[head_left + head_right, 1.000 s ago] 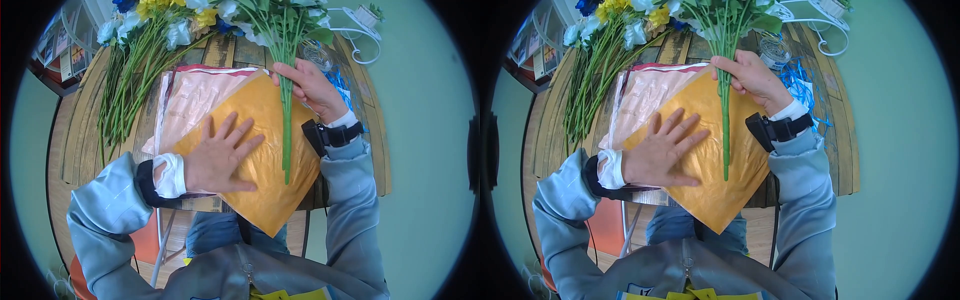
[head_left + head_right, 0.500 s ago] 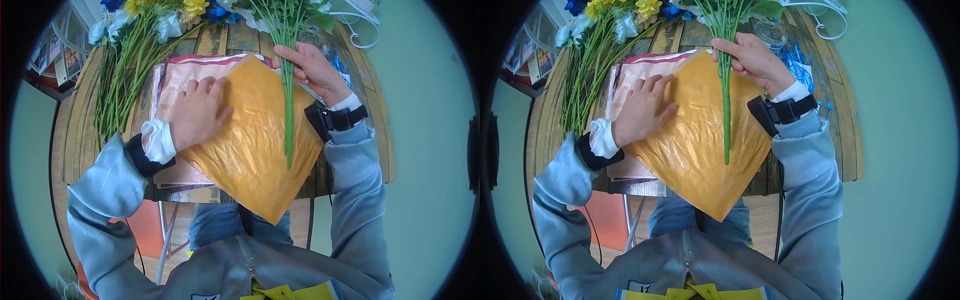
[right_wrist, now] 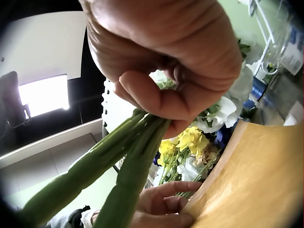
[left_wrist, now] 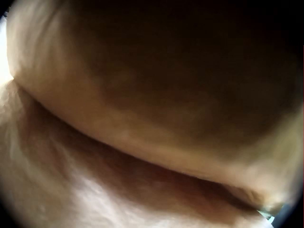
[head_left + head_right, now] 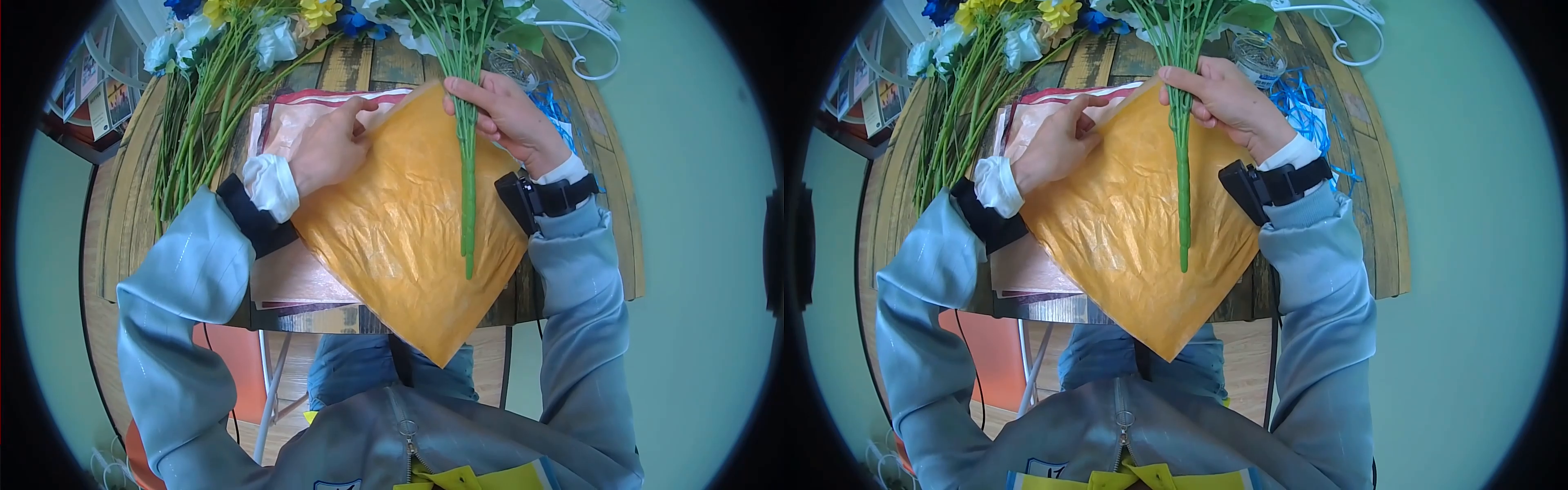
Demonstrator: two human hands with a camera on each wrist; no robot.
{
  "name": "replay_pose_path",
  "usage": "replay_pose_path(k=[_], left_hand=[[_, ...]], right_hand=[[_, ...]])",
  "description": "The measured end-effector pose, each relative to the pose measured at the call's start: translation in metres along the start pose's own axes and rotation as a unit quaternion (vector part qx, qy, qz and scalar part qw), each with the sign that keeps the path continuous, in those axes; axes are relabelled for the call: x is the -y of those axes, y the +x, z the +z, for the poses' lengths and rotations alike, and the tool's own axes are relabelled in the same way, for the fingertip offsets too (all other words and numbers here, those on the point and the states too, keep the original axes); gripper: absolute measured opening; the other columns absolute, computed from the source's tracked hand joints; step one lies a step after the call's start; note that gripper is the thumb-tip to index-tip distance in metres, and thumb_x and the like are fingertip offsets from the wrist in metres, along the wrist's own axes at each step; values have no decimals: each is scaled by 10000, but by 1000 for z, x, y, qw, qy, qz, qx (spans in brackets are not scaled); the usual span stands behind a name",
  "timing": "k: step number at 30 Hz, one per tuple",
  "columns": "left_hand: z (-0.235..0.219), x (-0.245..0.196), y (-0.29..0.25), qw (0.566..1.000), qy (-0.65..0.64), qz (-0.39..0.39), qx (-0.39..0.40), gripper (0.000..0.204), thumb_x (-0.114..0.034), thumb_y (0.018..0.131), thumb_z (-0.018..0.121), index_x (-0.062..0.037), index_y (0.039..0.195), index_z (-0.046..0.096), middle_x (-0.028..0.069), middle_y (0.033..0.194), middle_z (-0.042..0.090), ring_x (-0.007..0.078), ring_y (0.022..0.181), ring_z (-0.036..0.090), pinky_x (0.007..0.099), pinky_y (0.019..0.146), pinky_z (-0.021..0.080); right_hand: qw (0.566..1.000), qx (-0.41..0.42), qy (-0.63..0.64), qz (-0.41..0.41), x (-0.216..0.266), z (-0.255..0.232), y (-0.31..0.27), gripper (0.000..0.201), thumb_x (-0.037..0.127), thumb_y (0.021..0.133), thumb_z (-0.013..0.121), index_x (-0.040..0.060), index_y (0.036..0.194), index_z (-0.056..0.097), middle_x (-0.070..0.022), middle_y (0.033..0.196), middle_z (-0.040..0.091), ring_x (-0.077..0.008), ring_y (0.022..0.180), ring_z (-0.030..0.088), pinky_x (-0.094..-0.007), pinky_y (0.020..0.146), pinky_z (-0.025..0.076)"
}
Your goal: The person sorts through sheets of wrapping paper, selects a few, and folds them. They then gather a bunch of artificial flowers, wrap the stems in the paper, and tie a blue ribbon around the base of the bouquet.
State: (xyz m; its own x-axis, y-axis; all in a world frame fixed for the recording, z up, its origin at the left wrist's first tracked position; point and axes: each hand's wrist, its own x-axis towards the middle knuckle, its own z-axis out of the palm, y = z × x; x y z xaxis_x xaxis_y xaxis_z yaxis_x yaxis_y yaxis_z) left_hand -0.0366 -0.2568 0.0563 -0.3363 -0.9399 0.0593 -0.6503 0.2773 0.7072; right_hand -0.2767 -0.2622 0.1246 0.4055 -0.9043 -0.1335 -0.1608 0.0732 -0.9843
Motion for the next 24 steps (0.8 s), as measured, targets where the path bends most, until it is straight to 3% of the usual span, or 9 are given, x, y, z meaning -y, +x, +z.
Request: replay_pose_path(k=[1, 2, 4, 8, 10, 11, 12, 15, 24], left_hand=[[-2, -3, 0, 999, -18, -11, 27, 450, -141, 780, 583, -33, 1204, 478, 184, 996, 624, 334, 945, 594, 430, 785, 462], [-1, -5, -1, 999, -18, -11, 29, 450, -141, 780, 583, -33, 1204, 478, 184, 996, 624, 334, 945, 594, 430, 785, 462], [0, -10, -7, 987, 136, 41, -70, 474, -172, 777, 619, -55, 1214, 474, 187, 1194, 525, 339, 1141, 477, 469, 861, 412], [-2, -28, -31, 970, 203, 110, -71, 556, -246, 764, 678, -87, 1251, 462, 148, 1242, 453, 304, 1173, 406, 424, 952, 348], [-1, -36, -44, 943, 263, 200, -32, 652, -378, 764, 667, -104, 1301, 419, 180, 1336, 381, 361, 1264, 317, 509, 1014, 270], [1, -32, -47, 942, 265, 205, 10, 757, -525, 755, 631, -136, 1352, 374, 202, 1418, 273, 422, 1325, 205, 569, 1052, 175], [3, -29, -49, 942, 266, 205, 6, 757, -525, 755, 631, -136, 1352, 374, 202, 1418, 273, 422, 1325, 205, 569, 1052, 175], [8, -22, -52, 950, 253, 145, 109, 885, -676, 720, 576, -190, 1409, 307, 217, 1472, 142, 462, 1354, 82, 601, 1063, 86], [16, -10, -54, 948, 259, 144, 118, 908, -718, 712, 539, -196, 1415, 302, 223, 1471, 146, 460, 1353, 76, 607, 1056, 87]], right_hand=[[1000, -1, 1, 1, 1, 1, 0, 224, 256, 896, 588, 38, 854, 565, -12, 748, 609, -6, 408, 355, -172, 354, 264], [1000, 0, -3, -1, 1, 2, -1, 225, 257, 898, 586, 38, 856, 566, -12, 748, 611, -6, 408, 354, -173, 353, 266], [1000, 0, -8, -3, 2, 3, 0, 225, 258, 899, 583, 37, 858, 567, -12, 748, 612, -6, 407, 353, -174, 353, 268], [1000, -4, -10, -13, -1, 5, 1, 226, 260, 900, 581, 39, 860, 569, -13, 749, 615, -7, 407, 351, -173, 354, 272], [1000, -10, -17, -12, -3, 5, 3, 225, 262, 900, 580, 41, 859, 569, -12, 750, 616, -6, 410, 352, -172, 356, 273], [1000, -14, -10, -11, -5, 5, 3, 225, 264, 899, 582, 42, 864, 569, -12, 750, 616, -6, 414, 355, -172, 359, 274], [1000, -18, -3, -10, -5, 6, 3, 225, 266, 898, 583, 43, 868, 569, -12, 750, 616, -6, 418, 357, -172, 361, 276], [1000, -23, -13, -1, -3, 8, 2, 224, 267, 895, 586, 45, 878, 566, -11, 750, 614, -9, 425, 361, -175, 364, 278], [999, -35, -8, 39, -24, 20, 11, 234, 280, 897, 583, 59, 818, 568, 21, 700, 587, 1, 403, 356, -160, 351, 262]])
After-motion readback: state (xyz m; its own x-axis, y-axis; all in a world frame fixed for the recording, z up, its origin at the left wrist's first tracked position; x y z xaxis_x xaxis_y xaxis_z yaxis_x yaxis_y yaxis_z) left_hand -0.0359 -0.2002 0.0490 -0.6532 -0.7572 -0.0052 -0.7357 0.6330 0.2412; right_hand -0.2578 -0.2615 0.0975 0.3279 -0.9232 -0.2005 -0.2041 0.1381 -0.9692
